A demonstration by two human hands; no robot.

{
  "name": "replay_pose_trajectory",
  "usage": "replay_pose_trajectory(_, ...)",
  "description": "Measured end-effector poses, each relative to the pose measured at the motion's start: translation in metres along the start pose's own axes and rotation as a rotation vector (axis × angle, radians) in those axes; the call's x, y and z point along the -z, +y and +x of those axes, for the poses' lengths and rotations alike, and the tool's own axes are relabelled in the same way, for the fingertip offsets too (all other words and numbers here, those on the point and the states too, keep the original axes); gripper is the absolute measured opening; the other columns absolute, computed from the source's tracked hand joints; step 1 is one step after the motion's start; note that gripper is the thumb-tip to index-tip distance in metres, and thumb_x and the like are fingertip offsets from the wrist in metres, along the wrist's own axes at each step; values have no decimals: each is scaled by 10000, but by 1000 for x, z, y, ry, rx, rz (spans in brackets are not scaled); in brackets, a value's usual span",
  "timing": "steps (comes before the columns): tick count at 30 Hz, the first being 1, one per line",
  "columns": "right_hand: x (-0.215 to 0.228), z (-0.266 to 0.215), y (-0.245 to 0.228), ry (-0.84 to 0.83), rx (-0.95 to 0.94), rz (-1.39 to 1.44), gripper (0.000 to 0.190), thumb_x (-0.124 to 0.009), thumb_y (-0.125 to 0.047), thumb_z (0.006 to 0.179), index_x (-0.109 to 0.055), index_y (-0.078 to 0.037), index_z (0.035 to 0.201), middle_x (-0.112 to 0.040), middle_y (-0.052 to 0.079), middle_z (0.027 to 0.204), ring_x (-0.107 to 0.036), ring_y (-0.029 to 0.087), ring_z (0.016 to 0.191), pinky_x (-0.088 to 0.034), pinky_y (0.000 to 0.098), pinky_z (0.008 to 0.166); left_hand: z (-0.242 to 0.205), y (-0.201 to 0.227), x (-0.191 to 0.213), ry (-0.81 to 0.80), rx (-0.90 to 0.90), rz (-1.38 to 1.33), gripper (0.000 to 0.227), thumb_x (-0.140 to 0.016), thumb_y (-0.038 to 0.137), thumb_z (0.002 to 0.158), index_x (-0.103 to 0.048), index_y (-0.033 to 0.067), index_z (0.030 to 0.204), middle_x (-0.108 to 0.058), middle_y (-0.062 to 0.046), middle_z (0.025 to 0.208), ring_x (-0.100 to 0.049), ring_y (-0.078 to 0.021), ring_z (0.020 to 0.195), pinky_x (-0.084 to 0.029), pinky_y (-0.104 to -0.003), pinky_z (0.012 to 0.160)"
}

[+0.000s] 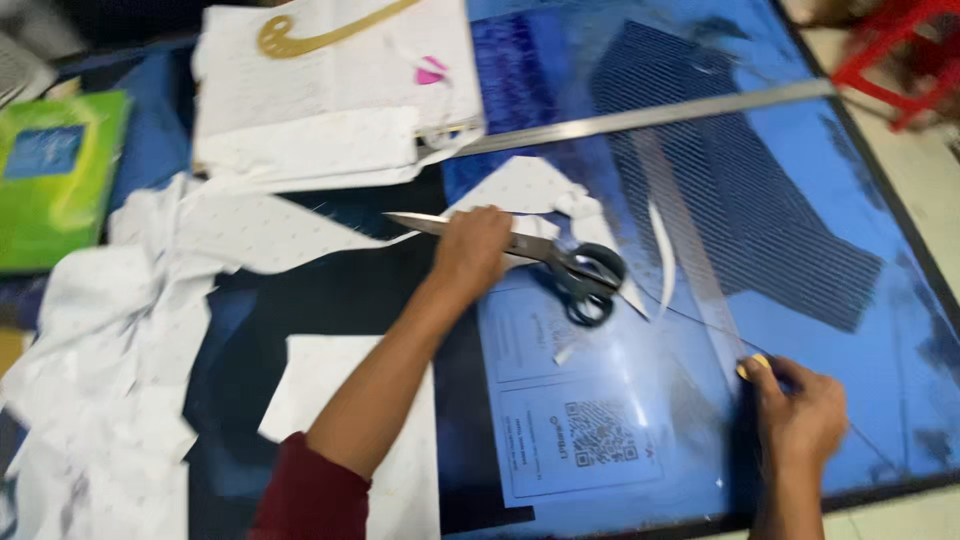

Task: The person cuts out shapes from a piece of white patterned fabric using shears, marks the fabric with a piece of chalk and a ruler, and kemudian folds and stacks the cut pieces on a table.

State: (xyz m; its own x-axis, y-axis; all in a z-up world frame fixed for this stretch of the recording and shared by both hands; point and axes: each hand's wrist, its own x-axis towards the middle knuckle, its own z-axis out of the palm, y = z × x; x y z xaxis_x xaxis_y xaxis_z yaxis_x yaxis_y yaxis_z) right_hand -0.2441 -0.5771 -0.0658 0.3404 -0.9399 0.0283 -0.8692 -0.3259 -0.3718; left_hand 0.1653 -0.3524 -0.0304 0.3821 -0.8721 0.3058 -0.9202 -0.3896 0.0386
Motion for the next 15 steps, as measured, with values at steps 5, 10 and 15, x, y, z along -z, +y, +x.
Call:
replay_pose_trajectory(5,-3,-25,-89,217,762,201,494,-816,-342,936,-745,-1,1287,-683,225,1218,-662,390,1110,-529,500,990,-19,53,15,54,-124,-94,139,-655,33,744,-645,132,840,-667,-89,830,-663,-350,794,-471,-519,645)
replay_pose_trajectory(10,-37,-46,-140,-84,948,130,767,-746,-477,848,-575,-19,1439,-712,158,1035,-667,387,936,-522,498,820,-24,90,25,156,-348,-191,307,-738,0,725,-603,149,958,-582,-36,923,-585,-271,880,-442,-403,823)
replay_pose_trajectory(15,-41,-37,-122,-211,112,178,571,-659,-466,900,-685,-212,1411,-754,141,1178,-678,389,1120,-497,513,898,5,66,-19,68,226,76,1081,-666,827,853,-184,291,1658,-66,-168,1754,-141,-385,1632,-292,-678,1218)
